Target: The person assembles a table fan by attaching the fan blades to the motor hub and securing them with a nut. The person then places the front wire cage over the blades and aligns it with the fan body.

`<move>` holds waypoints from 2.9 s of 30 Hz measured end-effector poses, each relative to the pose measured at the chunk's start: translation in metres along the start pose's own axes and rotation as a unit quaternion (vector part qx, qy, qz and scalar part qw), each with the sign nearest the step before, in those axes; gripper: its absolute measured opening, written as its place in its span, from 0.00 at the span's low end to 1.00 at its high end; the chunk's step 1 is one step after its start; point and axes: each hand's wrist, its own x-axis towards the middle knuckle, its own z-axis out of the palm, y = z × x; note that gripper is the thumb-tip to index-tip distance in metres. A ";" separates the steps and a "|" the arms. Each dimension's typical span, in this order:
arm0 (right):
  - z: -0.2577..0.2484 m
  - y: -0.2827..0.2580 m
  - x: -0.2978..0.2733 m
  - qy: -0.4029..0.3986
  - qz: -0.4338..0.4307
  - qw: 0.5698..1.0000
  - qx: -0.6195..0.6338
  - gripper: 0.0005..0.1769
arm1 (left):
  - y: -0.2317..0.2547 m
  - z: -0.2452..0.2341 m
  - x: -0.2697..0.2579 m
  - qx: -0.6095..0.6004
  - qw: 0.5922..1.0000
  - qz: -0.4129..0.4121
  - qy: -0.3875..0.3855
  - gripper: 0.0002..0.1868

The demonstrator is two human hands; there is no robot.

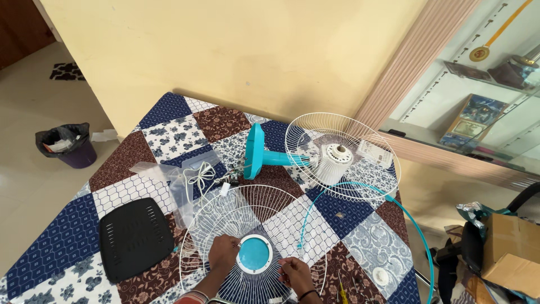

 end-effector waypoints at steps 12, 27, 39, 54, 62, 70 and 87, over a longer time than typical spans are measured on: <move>-0.016 -0.009 -0.032 0.049 -0.038 0.998 0.029 0.10 | -0.024 0.005 -0.005 0.127 0.972 0.195 0.004 0.18; -0.138 0.028 -0.082 0.210 -0.237 0.945 0.084 0.10 | 0.040 0.052 -0.060 -0.045 0.899 0.435 -0.036 0.08; -0.184 0.062 -0.138 0.290 -0.125 0.945 0.086 0.10 | 0.094 0.047 -0.079 0.044 0.892 0.428 -0.137 0.11; -0.171 0.042 -0.105 0.321 -0.102 0.935 -0.108 0.11 | -0.005 0.031 -0.046 0.008 0.979 0.155 -0.131 0.12; -0.141 0.039 -0.091 0.360 -0.049 0.865 -0.348 0.07 | -0.016 0.024 -0.042 -0.049 0.972 0.230 -0.026 0.13; -0.137 0.036 -0.090 0.323 -0.038 0.837 -0.440 0.13 | -0.001 0.012 -0.057 -0.144 0.977 0.155 0.008 0.18; -0.139 -0.025 -0.093 0.415 -0.196 0.884 -0.092 0.14 | -0.030 0.018 -0.089 -0.186 0.975 0.110 0.058 0.17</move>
